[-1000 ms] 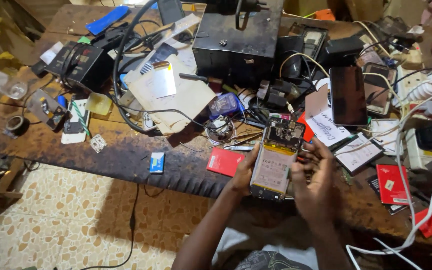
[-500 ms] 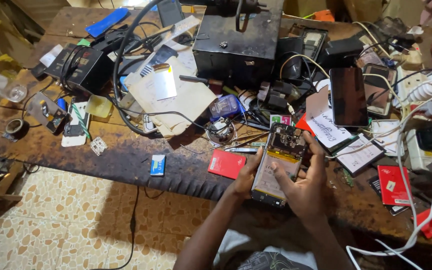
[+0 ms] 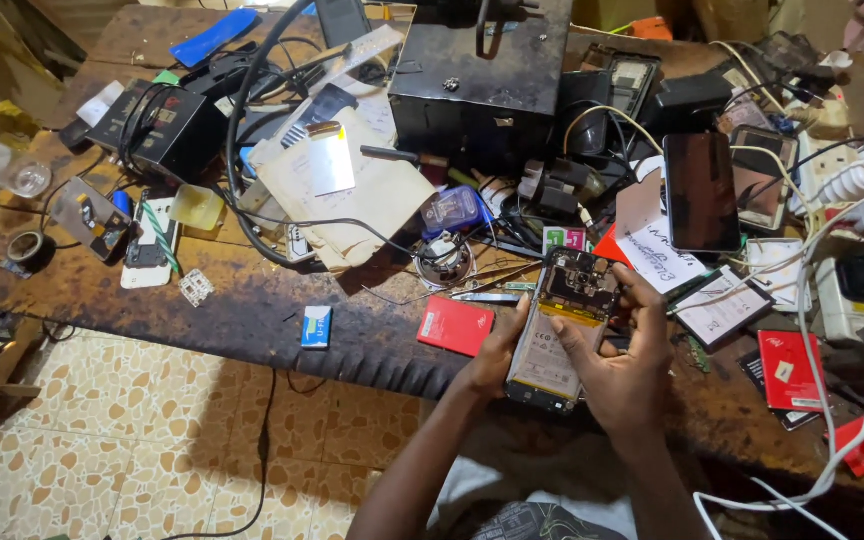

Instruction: A person disassembles a mobile phone on a workbench, prying off the back cover and removing the battery to inspect internal components.

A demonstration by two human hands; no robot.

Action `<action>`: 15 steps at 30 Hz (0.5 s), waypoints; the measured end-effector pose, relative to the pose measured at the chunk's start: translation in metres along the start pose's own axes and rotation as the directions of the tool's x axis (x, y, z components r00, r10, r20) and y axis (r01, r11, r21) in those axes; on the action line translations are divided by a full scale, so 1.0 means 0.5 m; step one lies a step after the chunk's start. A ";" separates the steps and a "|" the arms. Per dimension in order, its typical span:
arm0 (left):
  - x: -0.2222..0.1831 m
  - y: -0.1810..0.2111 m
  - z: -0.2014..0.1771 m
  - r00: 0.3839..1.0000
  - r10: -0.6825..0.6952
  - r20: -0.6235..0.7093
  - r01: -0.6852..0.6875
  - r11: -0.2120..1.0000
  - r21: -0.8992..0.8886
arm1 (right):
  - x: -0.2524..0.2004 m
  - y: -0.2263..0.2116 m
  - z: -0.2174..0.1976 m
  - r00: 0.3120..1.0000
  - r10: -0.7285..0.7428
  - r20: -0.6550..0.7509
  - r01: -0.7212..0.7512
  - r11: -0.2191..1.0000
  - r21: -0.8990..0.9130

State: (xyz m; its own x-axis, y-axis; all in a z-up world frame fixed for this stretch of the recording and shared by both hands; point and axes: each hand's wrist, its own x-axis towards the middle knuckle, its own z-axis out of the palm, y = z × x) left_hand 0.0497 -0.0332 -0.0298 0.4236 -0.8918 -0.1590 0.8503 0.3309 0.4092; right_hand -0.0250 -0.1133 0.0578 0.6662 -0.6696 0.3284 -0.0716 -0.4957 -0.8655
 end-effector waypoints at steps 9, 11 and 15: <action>0.018 -0.014 -0.040 1.000 0.001 0.008 -0.002 0.999 0.035 | 0.003 -0.003 -0.005 1.000 0.019 0.007 -0.019 0.999 0.046; 0.020 -0.019 -0.053 1.000 -0.001 0.001 0.001 0.999 0.046 | 0.005 0.006 -0.005 0.999 0.021 0.024 -0.022 0.998 0.059; 0.030 -0.030 -0.090 1.000 0.004 0.000 -0.004 0.998 0.064 | 0.009 0.019 -0.002 1.000 -0.016 0.014 0.015 0.998 0.065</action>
